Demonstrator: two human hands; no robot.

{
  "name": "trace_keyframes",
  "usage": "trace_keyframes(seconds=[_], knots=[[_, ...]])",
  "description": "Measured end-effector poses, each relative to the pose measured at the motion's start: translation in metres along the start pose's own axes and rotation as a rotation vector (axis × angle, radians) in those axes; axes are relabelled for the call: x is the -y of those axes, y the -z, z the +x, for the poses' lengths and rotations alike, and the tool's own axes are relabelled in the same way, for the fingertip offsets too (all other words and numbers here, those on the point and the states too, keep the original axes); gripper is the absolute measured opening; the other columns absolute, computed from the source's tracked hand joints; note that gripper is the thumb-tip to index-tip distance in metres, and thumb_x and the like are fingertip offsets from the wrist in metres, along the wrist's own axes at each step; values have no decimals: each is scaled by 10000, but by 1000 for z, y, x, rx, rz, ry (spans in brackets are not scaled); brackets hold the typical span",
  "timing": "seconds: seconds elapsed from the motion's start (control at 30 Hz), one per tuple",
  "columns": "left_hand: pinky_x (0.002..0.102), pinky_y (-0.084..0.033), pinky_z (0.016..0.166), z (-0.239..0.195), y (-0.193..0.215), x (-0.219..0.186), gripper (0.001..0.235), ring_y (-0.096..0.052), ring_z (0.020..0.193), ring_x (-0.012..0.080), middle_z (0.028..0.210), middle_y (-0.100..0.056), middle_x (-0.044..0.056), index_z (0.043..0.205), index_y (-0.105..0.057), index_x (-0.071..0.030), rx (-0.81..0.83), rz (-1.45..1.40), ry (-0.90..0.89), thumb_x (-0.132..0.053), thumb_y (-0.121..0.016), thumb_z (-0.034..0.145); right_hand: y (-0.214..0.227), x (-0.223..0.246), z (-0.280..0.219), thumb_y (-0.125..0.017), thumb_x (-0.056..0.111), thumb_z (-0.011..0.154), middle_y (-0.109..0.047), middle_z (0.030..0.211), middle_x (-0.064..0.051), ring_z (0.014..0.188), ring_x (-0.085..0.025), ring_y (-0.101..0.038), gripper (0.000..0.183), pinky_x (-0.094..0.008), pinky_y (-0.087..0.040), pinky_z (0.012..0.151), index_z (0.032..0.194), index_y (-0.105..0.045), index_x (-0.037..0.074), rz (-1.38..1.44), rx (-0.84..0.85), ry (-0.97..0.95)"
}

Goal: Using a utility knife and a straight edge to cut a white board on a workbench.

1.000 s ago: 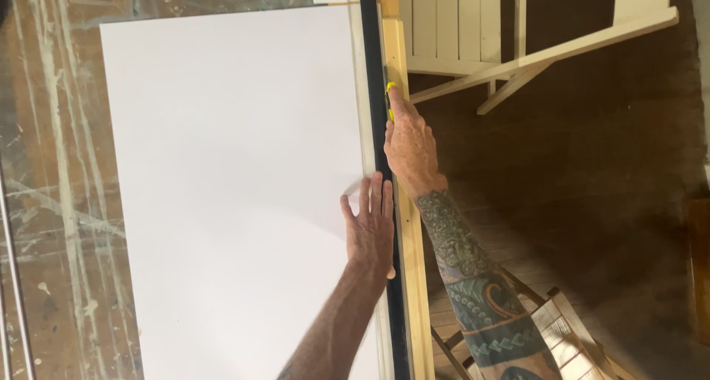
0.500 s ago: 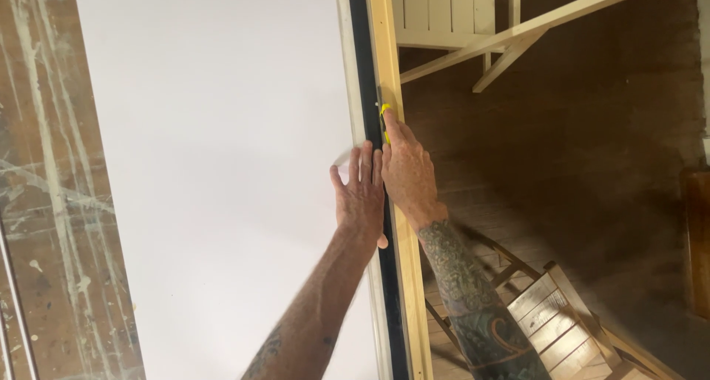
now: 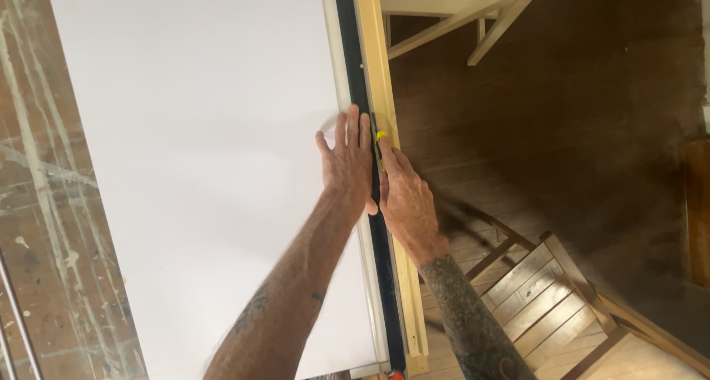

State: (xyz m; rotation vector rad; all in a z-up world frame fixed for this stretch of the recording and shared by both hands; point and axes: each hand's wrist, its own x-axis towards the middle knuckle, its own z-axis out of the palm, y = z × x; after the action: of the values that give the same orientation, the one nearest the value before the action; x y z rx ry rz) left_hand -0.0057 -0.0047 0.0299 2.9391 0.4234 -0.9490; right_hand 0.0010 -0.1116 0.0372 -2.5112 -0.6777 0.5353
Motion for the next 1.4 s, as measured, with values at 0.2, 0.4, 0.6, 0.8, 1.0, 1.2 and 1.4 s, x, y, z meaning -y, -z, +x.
trace_keyframes(seconds=[0.2,0.4,0.6,0.8,1.0,1.2,1.4], knots=[[625,-353,1141,16,-19,-2,1670,-148,1568,340,1718,-76,210,1643,-90,-64,-47,55,-8,-758,-964,401,-10,-13,-42,-510,86,1013,-560,1434,-194,1175,-432,-658,571,-564,-587,926,1569,-395,157,-38,-3,5],[658,-367,1134,21,-27,-1,1713,-147,1560,361,1701,-71,248,1636,-96,-37,-55,79,-30,-828,-933,368,-17,-22,-87,-525,109,1009,-574,1431,-158,1118,-404,-689,574,-514,-619,882,1566,-409,184,-71,-1,-5],[651,-387,1137,13,-18,0,1669,-164,1561,342,1708,-74,228,1642,-102,-45,-62,67,-23,-808,-933,412,-20,-27,-133,-518,106,1020,-587,1413,-156,1109,-385,-699,565,-461,-631,876,1569,-415,192,-35,45,-64],[641,-306,1155,23,-21,-1,1750,60,1581,338,1689,218,172,1626,148,-44,75,108,-11,-824,-921,482,-24,-40,-177,-485,103,1033,-503,1541,-108,927,-287,-786,547,-440,-677,779,1561,-346,124,110,52,-60],[650,-303,1166,24,-20,0,1768,65,1581,345,1682,235,169,1614,179,-36,94,102,-16,-825,-920,475,-33,-54,-223,-528,125,1010,-529,1533,-76,800,-275,-793,587,-400,-695,642,1561,-333,180,26,63,-77],[689,-294,1163,30,-27,1,1803,67,1583,354,1671,254,166,1612,183,-32,80,59,-22,-803,-939,431,-34,-61,-263,-483,136,1024,-495,1547,-104,872,-291,-802,601,-376,-714,665,1581,-262,179,33,154,-129],[676,-276,1182,26,-23,0,1802,79,1588,358,1660,279,167,1603,214,-35,97,72,-21,-803,-929,440,-46,-77,-307,-420,178,1044,-475,1556,-76,722,-202,-826,554,-288,-717,495,1578,-273,169,29,184,-156]])
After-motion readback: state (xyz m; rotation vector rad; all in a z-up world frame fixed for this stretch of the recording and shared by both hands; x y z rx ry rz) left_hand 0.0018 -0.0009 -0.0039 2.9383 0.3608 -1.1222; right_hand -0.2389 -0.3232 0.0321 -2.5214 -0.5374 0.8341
